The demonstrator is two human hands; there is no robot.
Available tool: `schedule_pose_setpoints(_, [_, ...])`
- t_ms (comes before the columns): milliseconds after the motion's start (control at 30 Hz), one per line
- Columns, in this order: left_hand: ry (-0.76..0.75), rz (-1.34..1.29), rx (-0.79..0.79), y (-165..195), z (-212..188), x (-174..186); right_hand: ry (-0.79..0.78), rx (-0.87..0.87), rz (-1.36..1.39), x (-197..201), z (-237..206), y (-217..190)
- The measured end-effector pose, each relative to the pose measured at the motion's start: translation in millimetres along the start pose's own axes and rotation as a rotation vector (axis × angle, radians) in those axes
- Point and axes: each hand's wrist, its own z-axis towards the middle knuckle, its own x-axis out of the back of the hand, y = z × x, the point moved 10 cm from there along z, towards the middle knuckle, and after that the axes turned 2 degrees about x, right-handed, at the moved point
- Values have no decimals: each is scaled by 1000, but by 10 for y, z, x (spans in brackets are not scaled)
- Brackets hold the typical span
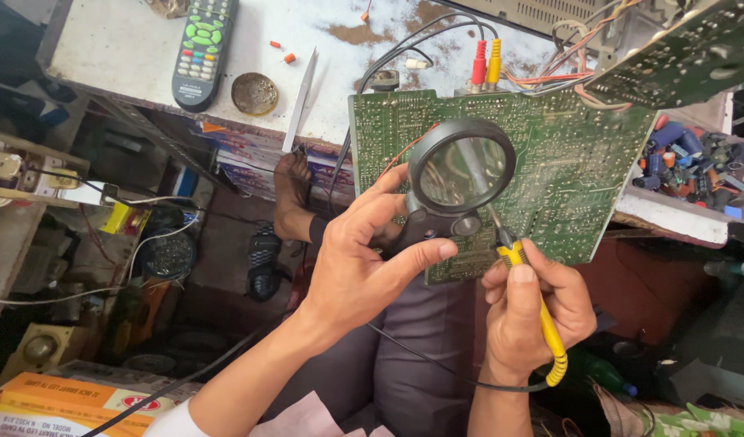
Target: The person inspects a green circuit board using a magnifying glass, then uses a soldering iron to apply solder to specific points on the board. They also handle a red wire and briefly use a remote control.
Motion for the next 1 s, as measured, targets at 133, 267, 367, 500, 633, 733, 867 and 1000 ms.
schedule_pose_setpoints(133, [-32,-69,63,-43,12,-28,-7,-13,5,-12,11,20])
schedule_pose_setpoints(267, [-35,-111,39,-22,8,-36,-18,-11,11,-35,26,24])
schedule_pose_setpoints(367, [-32,-118,35,-25,11,-34,-8,-21,17,-38,36,29])
schedule_pose_setpoints(500, [-33,-144,32,-24,12,-33,-19,-9,3,-60,48,9])
schedule_pose_setpoints(633, [-39,-161,89,-84,16,-36,-24,-7,5,-75,53,10])
schedule_pose_setpoints(733, [-36,-160,5,-9,22,-23,-23,-11,4,-78,56,19])
schedule_pose_setpoints(867, [-38,-145,-13,-3,29,-30,-15,-20,3,-71,55,24])
schedule_pose_setpoints(1000, [-31,-144,-33,18,29,-26,-11,-17,-11,-72,52,27])
